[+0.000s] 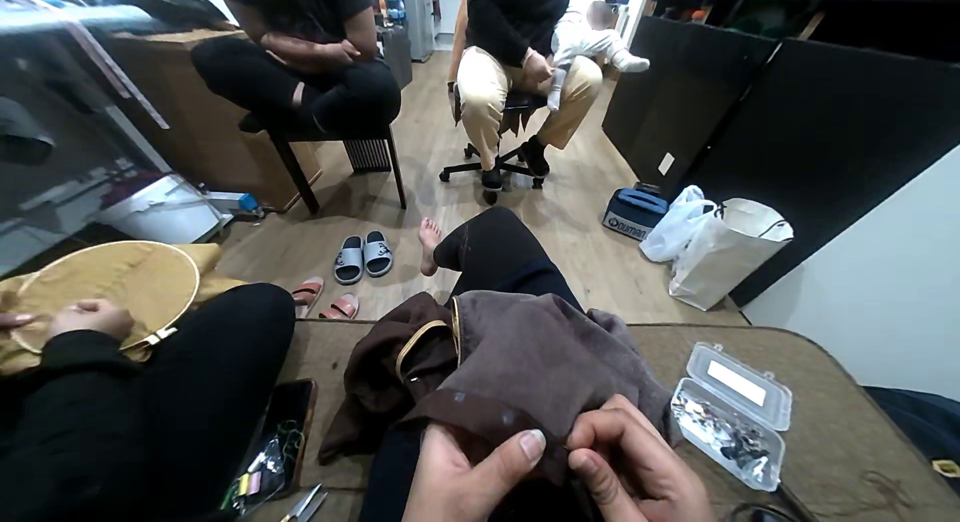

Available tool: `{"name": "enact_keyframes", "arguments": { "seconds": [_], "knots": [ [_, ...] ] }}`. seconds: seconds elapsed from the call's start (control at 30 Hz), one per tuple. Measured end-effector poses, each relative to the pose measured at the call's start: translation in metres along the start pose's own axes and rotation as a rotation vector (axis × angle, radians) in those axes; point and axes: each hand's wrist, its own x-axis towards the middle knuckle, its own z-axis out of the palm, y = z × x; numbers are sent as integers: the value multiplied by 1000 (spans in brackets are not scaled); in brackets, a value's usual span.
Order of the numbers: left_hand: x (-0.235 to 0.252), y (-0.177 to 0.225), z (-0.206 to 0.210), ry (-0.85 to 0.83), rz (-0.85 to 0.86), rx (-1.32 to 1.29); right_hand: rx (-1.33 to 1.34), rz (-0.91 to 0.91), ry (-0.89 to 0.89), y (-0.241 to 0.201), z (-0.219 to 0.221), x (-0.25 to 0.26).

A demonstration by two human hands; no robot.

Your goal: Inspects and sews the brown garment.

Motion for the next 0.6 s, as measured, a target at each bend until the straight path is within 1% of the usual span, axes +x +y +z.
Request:
{"name": "enact_keyframes", "arguments": {
  "seconds": [0.17, 0.27, 0.6],
  "knots": [
    [0, 1, 0, -17, -27, -39, 109, 45, -13, 0, 3, 0],
    [-1, 1, -1, -26, -39, -68, 124, 48, -7, -1, 4, 0],
    [-3, 3, 2, -20, 24, -23, 159, 62, -11, -4, 5, -1]
  ]
}}
